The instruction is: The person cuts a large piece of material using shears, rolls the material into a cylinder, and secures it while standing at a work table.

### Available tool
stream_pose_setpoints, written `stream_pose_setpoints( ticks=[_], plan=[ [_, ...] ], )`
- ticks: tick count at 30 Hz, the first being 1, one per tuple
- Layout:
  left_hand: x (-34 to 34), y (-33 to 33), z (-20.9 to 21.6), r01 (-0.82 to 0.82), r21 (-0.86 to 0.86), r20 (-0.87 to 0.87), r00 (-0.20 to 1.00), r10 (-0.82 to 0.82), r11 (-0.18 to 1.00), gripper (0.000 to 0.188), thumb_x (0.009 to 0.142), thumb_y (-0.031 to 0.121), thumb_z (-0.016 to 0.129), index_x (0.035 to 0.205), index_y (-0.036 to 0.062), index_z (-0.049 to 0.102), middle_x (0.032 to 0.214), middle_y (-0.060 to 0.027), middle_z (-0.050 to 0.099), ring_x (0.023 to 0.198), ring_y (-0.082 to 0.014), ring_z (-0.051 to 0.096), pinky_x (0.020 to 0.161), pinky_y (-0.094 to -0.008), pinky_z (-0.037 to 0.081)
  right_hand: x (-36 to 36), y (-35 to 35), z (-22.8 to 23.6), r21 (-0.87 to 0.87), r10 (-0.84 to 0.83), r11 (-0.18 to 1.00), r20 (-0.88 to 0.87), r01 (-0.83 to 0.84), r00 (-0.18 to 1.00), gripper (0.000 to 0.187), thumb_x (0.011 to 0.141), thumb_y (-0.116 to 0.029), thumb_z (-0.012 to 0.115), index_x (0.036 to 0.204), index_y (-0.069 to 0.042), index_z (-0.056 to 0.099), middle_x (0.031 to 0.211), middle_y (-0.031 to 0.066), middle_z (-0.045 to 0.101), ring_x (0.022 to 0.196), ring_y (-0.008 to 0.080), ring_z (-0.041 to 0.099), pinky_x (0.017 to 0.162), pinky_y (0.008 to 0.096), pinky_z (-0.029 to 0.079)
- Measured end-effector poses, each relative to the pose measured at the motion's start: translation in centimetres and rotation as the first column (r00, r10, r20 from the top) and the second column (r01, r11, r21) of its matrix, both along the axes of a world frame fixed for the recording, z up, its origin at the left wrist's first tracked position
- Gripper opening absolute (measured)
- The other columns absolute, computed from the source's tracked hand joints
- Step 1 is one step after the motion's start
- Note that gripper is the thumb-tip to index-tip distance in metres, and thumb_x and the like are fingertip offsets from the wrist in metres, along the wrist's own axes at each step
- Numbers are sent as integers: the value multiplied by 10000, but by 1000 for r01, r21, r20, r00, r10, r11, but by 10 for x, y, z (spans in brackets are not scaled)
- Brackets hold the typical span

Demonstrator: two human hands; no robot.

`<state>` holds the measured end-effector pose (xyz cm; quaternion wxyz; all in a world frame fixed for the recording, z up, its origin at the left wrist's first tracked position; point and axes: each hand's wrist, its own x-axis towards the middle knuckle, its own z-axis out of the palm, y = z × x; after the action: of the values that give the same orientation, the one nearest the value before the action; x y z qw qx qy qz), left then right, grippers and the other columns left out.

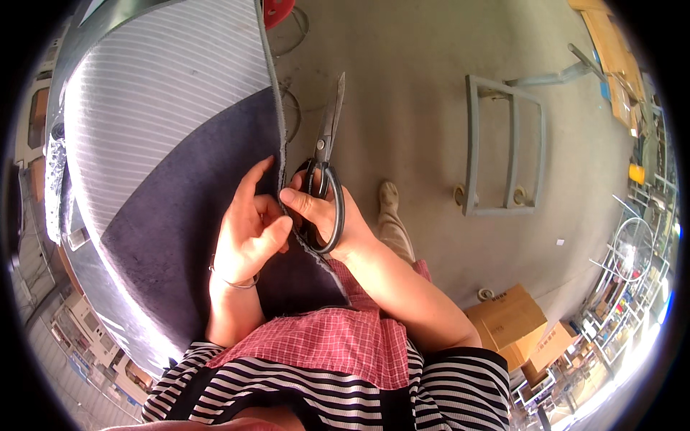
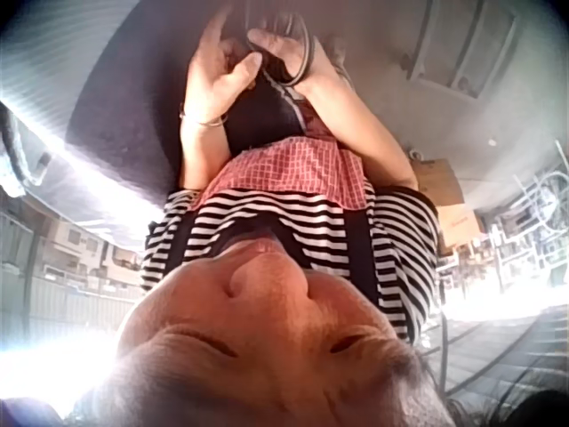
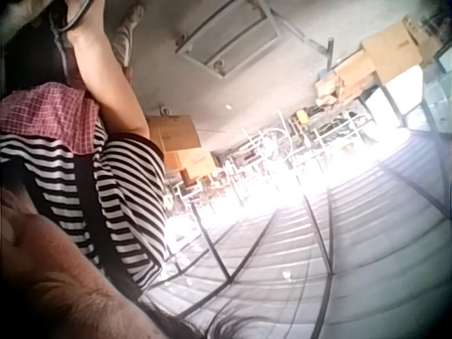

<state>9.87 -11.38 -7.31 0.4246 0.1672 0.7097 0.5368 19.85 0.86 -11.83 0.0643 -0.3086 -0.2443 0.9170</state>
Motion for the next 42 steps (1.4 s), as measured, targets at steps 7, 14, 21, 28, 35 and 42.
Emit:
stream_pose_setpoints(
  ticks=[7, 14, 21, 28, 35, 42],
  plan=[
    [-8, 13, -3, -174, 14, -333, 928, 169, 985, 328, 876, 68, 747, 1173, -13, 635, 742, -6, 591, 627, -38, 540, 557, -206, 444, -11, -10, 27, 357, 94, 927, 76, -115, 993, 243, 880, -101, 787, 960, -30, 568, 869, 8, 623, 801, 77, 586, 702, 257, 506],
    [-1, 15, -4, -216, 19, -281, 936, 213, 976, 320, 877, -16, 703, 1190, -11, 636, 763, -4, 606, 618, -35, 557, 549, -202, 464, 7, -4, 22, 632, 144, 702, 326, -328, 934, 444, 844, -355, 824, 953, -14, 562, 785, 54, 599, 737, 107, 575, 664, 291, 492],
    [2, 16, -3, -225, 20, -267, 938, 222, 974, 422, 869, -17, 710, 1285, 8, 643, 824, -12, 613, 671, -63, 588, 610, -224, 516, 21, 2, 37, 678, 187, 492, 531, -547, 826, 729, 784, -608, 791, 973, 51, 545, 785, 169, 632, 761, 293, 655, 707, 377, 512],
    [2, 22, -11, -73, 1, -580, 812, 60, 997, 469, 813, -18, 736, 1275, 22, 666, 776, -69, 585, 636, -136, 568, 606, -271, 492, 21, -5, 31, 702, 193, 401, 563, -589, 803, 829, 756, -687, 753, 985, 79, 532, 859, 248, 668, 865, 414, 689, 754, 450, 535],
    [-1, 21, -18, 8, 32, -608, 794, 13, 999, 441, 848, -18, 720, 1283, 14, 658, 773, -79, 552, 640, -156, 537, 610, -286, 484, 5, -1, 53, 578, 210, 378, 707, -723, 675, 830, 764, -687, 742, 984, 84, 527, 867, 262, 679, 891, 439, 691, 770, 470, 543],
    [-3, 22, -15, 43, 17, -580, 815, -25, 999, 447, 855, -13, 718, 1296, 9, 647, 769, -81, 544, 649, -164, 539, 616, -288, 483, 8, -4, 45, 588, 201, 350, 713, -729, 672, 839, 766, -701, 727, 969, 89, 530, 841, 274, 679, 863, 440, 696, 754, 468, 546]
  ],
)
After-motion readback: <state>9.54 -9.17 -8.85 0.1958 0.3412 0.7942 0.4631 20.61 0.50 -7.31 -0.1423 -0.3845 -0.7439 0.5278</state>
